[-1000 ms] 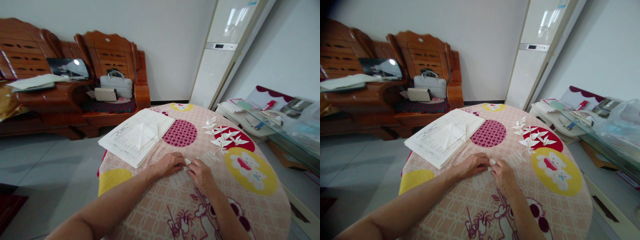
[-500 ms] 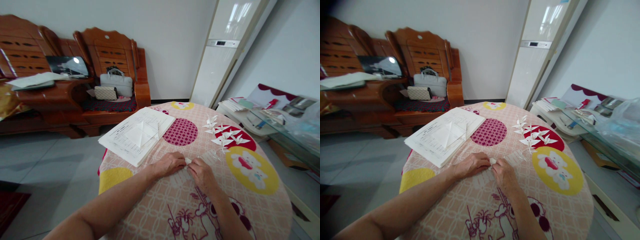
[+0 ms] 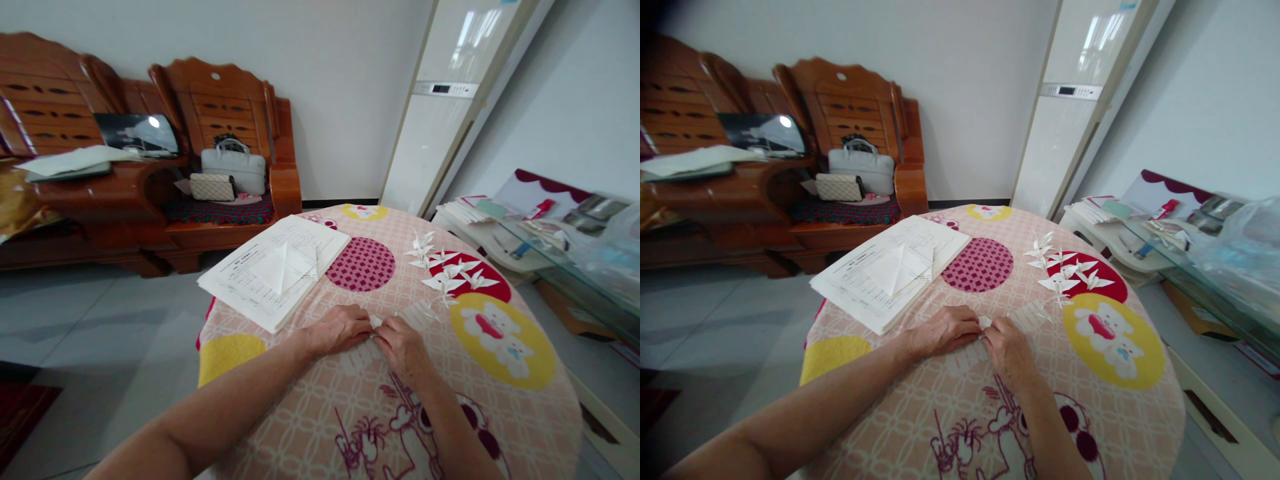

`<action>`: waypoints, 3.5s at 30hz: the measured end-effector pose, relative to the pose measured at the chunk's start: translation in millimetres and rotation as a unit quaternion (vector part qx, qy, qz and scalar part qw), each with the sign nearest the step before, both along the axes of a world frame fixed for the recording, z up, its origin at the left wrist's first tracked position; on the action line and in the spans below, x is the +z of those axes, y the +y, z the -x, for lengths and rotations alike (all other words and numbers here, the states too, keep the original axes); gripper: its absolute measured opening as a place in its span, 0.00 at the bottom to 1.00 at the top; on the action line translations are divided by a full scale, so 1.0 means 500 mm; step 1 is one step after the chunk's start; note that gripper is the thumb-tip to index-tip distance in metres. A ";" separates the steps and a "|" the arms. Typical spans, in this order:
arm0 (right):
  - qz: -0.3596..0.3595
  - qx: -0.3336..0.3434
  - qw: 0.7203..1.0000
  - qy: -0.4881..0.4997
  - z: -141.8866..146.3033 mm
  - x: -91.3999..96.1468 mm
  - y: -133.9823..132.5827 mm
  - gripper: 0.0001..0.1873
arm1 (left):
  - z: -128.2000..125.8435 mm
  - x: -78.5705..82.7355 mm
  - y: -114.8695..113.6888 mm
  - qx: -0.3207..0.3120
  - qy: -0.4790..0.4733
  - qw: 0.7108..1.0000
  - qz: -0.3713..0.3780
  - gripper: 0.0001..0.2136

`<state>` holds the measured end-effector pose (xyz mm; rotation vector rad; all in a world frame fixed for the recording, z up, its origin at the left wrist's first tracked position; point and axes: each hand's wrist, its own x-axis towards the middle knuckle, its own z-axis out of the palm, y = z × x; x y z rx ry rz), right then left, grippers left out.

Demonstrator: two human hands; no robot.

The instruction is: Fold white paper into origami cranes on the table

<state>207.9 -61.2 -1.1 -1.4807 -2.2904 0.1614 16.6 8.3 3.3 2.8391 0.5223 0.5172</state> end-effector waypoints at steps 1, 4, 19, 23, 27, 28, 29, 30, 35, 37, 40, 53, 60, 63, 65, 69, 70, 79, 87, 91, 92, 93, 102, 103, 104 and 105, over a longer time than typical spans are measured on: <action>0.002 -0.001 1.000 0.001 0.000 0.000 0.000 0.09 | 0.000 0.000 0.000 0.001 0.003 1.000 -0.004 0.12; 0.005 -0.003 1.000 0.006 0.001 0.000 0.001 0.09 | -0.001 -0.001 0.000 -0.001 0.011 1.000 -0.014 0.12; 0.008 -0.002 0.999 0.035 -0.002 -0.005 0.001 0.10 | -0.001 -0.004 0.002 0.004 -0.001 1.000 0.014 0.13; 0.009 -0.006 0.999 0.035 -0.001 -0.004 0.002 0.10 | 0.000 0.000 0.001 0.003 0.023 1.000 -0.011 0.13; 0.009 -0.009 0.999 0.033 0.001 -0.002 0.003 0.11 | 0.001 0.000 -0.001 0.000 0.046 0.998 -0.042 0.12; 0.007 -0.009 0.999 0.031 0.001 -0.002 0.003 0.11 | 0.001 -0.001 -0.001 -0.001 0.049 0.998 -0.051 0.11; 0.004 -0.009 0.999 0.031 0.001 -0.002 0.003 0.11 | 0.001 -0.002 -0.002 -0.002 0.052 0.997 -0.060 0.11; 0.001 -0.009 0.999 0.031 0.001 -0.002 0.003 0.11 | 0.000 -0.003 -0.002 -0.003 0.054 0.996 -0.067 0.11; -0.007 -0.011 0.999 0.043 0.000 -0.004 0.005 0.11 | -0.004 -0.009 -0.006 0.012 0.045 0.996 -0.076 0.09; -0.009 -0.011 0.998 0.053 -0.001 -0.005 0.005 0.10 | -0.005 -0.009 -0.008 0.022 0.041 0.996 -0.075 0.09; -0.016 -0.015 0.998 0.065 -0.002 -0.007 0.005 0.09 | -0.006 -0.008 -0.009 0.034 0.042 0.996 -0.066 0.07; -0.046 -0.011 0.999 0.012 0.004 -0.013 0.004 0.12 | -0.010 0.004 -0.016 0.042 0.037 0.998 -0.030 0.08; -0.021 -0.022 0.999 0.041 0.006 -0.009 0.004 0.12 | -0.011 0.001 -0.015 0.062 0.000 0.998 0.029 0.06; -0.003 -0.030 0.998 0.056 0.007 -0.004 0.003 0.12 | -0.014 -0.009 -0.019 0.099 -0.035 0.993 0.063 0.06; 0.007 -0.040 0.997 0.063 0.006 -0.002 0.003 0.12 | -0.016 -0.015 -0.021 0.127 -0.064 0.985 0.099 0.05; 0.029 -0.064 0.995 0.066 0.004 0.001 0.002 0.11 | -0.018 -0.018 -0.023 0.163 -0.102 0.966 0.173 0.04; 0.036 -0.070 0.995 0.065 0.003 0.001 0.003 0.11 | -0.019 -0.018 -0.024 0.168 -0.107 0.962 0.187 0.04; 0.116 -0.137 0.982 0.054 0.005 0.010 0.008 0.08 | -0.020 -0.020 -0.024 0.205 -0.106 0.947 0.225 0.04; 0.135 -0.177 0.974 0.040 0.011 0.012 0.013 0.07 | -0.030 -0.026 -0.024 0.249 -0.086 0.939 0.221 0.05; 0.118 -0.189 0.974 0.043 0.013 0.009 0.013 0.07 | -0.033 -0.031 -0.024 0.265 -0.089 0.934 0.225 0.05; 0.114 -0.192 0.974 0.045 0.014 0.010 0.013 0.07 | -0.033 -0.032 -0.023 0.267 -0.091 0.933 0.222 0.05; 0.113 -0.194 0.973 0.046 0.016 0.010 0.013 0.07 | -0.033 -0.033 -0.022 0.268 -0.091 0.934 0.219 0.05; 0.131 -0.208 0.969 0.018 0.020 0.014 0.017 0.07 | -0.039 -0.023 -0.020 0.281 -0.042 0.934 0.218 0.06; 0.129 -0.202 0.971 0.022 0.018 0.014 0.017 0.07 | -0.037 -0.023 -0.021 0.278 -0.042 0.935 0.218 0.06; 0.126 -0.193 0.973 0.029 0.015 0.012 0.016 0.07 | -0.035 -0.023 -0.020 0.272 -0.044 0.936 0.220 0.06; 0.124 -0.181 0.975 0.041 0.012 0.010 0.015 0.07 | -0.032 -0.024 -0.020 0.264 -0.050 0.937 0.225 0.06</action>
